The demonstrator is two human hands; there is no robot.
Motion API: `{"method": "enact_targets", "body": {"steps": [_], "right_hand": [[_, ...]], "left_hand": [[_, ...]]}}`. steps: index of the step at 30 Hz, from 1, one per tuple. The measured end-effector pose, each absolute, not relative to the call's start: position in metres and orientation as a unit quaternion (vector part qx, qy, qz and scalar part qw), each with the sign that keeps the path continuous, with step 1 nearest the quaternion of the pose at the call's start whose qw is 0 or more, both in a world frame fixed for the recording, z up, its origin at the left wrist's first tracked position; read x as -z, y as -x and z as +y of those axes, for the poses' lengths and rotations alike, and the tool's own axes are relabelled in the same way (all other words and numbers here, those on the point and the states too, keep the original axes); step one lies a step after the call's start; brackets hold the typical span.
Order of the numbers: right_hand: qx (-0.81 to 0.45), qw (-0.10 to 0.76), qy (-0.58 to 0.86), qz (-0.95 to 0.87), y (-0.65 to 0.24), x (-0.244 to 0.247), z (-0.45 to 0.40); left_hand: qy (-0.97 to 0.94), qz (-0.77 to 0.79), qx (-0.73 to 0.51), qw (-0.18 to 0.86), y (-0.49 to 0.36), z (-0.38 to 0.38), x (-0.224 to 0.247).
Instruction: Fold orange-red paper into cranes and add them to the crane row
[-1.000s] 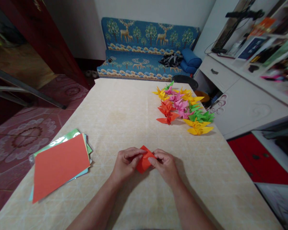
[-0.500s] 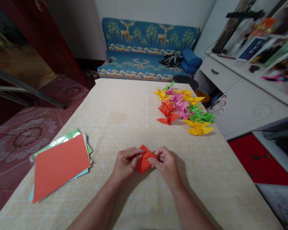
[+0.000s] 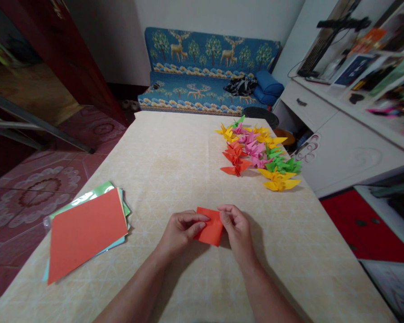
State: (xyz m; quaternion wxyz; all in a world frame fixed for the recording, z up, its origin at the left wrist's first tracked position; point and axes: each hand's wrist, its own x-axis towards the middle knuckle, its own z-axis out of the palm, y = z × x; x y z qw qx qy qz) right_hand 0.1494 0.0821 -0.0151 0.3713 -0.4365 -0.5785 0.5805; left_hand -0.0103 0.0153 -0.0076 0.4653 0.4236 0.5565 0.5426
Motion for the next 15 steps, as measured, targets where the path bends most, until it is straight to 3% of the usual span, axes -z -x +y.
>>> {"method": "enact_targets", "body": {"steps": [7,15], "right_hand": [[-0.634,0.333,0.400,-0.572,-0.144,0.018,0.078],[-0.634,0.327,0.394,-0.579,-0.142,0.021,0.072]], "left_hand": [[-0.414,0.604,-0.580,0.357,0.005,0.016,0.009],[-0.331,0.606,-0.612,0.386,0.003,0.017,0.007]]}}
